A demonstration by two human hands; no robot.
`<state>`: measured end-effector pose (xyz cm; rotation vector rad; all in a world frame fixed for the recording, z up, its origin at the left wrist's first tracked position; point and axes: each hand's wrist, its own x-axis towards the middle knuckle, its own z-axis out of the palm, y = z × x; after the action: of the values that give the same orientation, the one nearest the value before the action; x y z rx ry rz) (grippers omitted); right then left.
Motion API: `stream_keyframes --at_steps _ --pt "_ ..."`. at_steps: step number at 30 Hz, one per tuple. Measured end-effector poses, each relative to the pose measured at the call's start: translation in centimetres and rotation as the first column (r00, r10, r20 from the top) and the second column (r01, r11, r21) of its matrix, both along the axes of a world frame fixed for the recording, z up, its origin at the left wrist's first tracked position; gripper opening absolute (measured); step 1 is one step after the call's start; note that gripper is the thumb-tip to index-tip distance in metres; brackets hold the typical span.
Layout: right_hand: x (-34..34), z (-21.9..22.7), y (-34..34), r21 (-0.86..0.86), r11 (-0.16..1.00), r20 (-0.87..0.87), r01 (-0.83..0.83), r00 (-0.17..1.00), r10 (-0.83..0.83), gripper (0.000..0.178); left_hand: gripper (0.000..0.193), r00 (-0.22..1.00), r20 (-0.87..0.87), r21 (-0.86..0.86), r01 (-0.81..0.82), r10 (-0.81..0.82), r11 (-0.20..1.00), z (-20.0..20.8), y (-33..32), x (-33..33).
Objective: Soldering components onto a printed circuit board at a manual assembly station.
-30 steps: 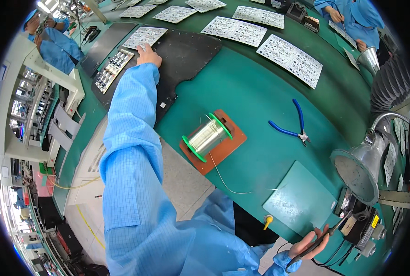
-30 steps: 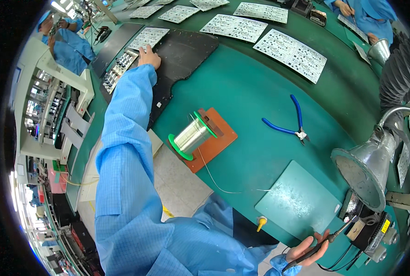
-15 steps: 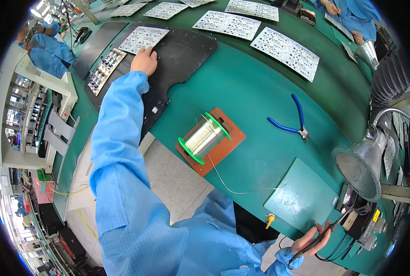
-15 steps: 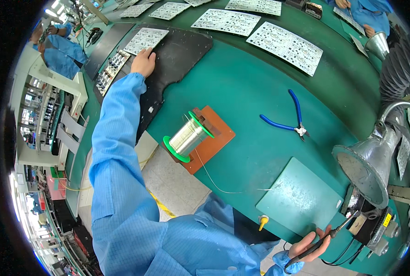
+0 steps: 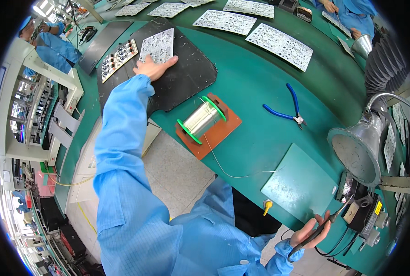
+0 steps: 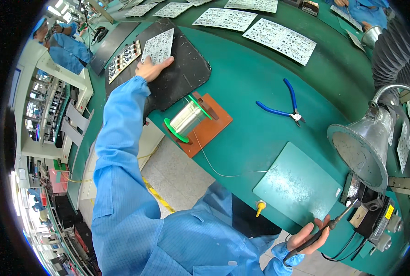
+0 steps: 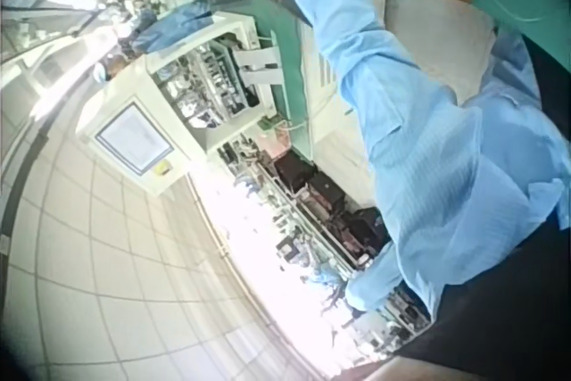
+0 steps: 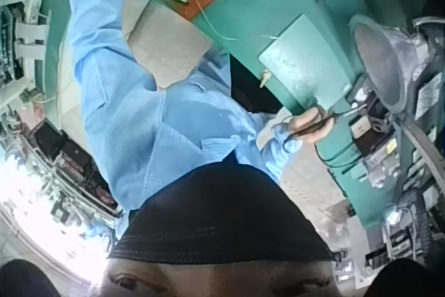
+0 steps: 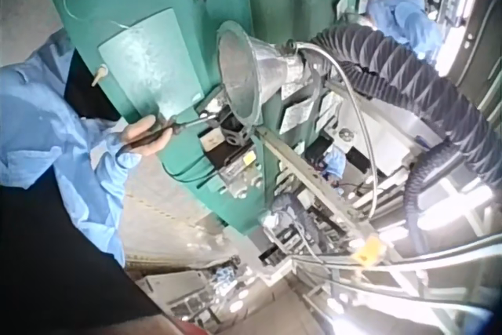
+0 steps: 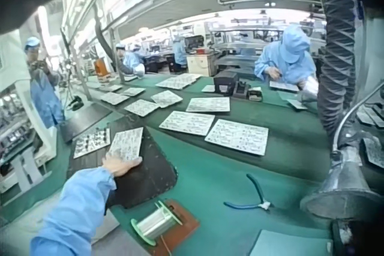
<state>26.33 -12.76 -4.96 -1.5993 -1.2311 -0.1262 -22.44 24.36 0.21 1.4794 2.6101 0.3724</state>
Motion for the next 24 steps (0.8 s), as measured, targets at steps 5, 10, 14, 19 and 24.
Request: stream_keyframes --at_steps 5,10,14,19,24 --pt "-0.2 0.1 -0.1 0.018 0.999 -0.004 0.033 0.999 -0.033 0.046 0.126 0.976 -0.025 -0.04 -0.219 0.218 0.975 -0.3 2.4 4.0" --pt "0.3 -0.3 -0.6 0.071 0.997 -0.039 0.007 0.999 -0.004 0.046 0.119 0.971 0.01 -0.081 -0.238 0.24 0.968 0.8 4.9 4.7" --pt "0.4 -0.5 -0.6 0.081 0.997 -0.064 -0.013 0.998 0.018 0.048 0.041 0.478 0.754 0.527 -0.03 -0.451 0.849 2.1 6.8 -3.3" --pt "0.7 -1.0 -0.7 0.149 0.986 -0.032 -0.077 0.996 0.083 0.051 0.049 0.377 0.662 0.507 0.41 -0.647 0.758 11.2 -9.8 2.9" --pt "1.1 0.1 -1.2 0.346 0.938 0.006 -0.013 1.0 0.012 0.062 0.075 -0.041 0.227 0.517 0.852 -0.973 0.085 11.9 -19.8 18.6"
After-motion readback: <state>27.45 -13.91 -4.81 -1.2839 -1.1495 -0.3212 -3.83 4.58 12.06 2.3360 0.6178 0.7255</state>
